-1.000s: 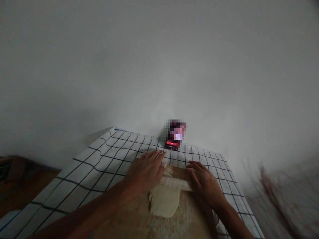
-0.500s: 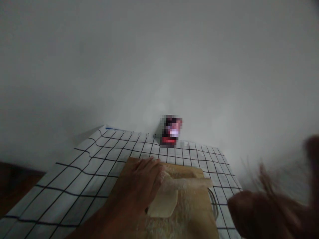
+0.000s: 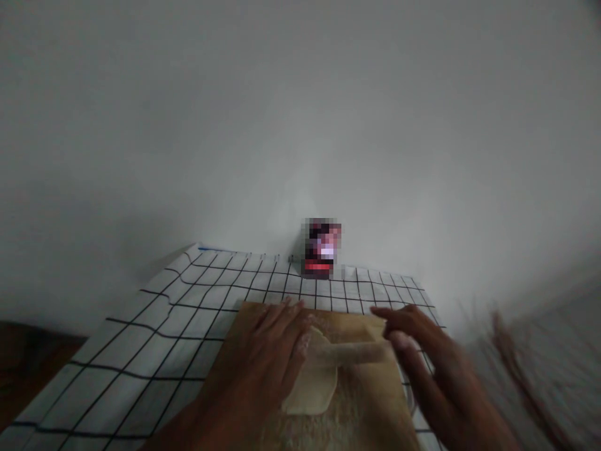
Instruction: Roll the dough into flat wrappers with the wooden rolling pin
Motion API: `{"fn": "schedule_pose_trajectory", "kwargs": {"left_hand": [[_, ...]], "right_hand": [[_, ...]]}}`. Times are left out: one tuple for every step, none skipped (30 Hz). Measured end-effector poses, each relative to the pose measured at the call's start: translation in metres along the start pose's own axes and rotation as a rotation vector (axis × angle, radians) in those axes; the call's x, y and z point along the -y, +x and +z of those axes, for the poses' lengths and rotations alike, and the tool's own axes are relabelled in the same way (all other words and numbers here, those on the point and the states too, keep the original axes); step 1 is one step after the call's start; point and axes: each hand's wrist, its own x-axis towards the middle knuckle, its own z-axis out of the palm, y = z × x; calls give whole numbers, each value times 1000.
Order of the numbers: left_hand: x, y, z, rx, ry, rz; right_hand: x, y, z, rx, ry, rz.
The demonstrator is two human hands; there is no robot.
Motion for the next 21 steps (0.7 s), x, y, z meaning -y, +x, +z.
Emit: {"fn": "schedule_pose_trajectory", "kwargs": {"left_hand": [[-1,-4,1,-14,22,18],[-2,-9,1,-28,43,33],[-4,-15,1,-42,64,50],[-6,-21,0,-58,89,64],[-8,-27,-1,-78,117,80],[-10,-32,-2,-93,146,100],[-10,-35,-3,-109,171,133],[-10,-37,-3,-113,188,160],[-8,-36,-2,-114,191,173],[-5,-33,0,-106,179,172],[-2,-27,3,-90,152,155],[2,-18,6,-79,118,124],[6,-9,9,-75,80,87],[10,1,11,-72,41,59],[12,11,13,-75,2,42],[13,19,14,-69,-34,22],[14,24,14,-61,-66,2],[13,26,13,-42,-95,-15],[12,25,12,-16,-116,-32],[11,21,10,3,-130,-41],[10,15,8,17,-142,-40]], "right_hand": [[-3,0,14,58,-48,-16],[-8,-1,27,108,-87,-22],[-13,-4,38,153,-115,-2],[-18,-7,47,190,-137,5],[-22,-12,53,222,-149,8],[-25,-16,57,244,-157,-5],[-28,-20,60,258,-163,-37],[-29,-23,61,261,-170,-76],[-30,-24,61,257,-179,-112],[-30,-24,62,248,-191,-131],[-30,-23,62,237,-203,-133],[-30,-21,62,229,-211,-120],[-30,-18,63,225,-212,-96],[-30,-15,64,223,-208,-61],[-30,-12,64,225,-199,-20],[-30,-10,65,229,-189,22],[-29,-8,65,236,-178,57],[-29,-7,64,252,-169,78],[-28,-7,63,274,-162,85],[-27,-7,62,305,-156,79],[-26,-9,60,339,-150,68]]}}
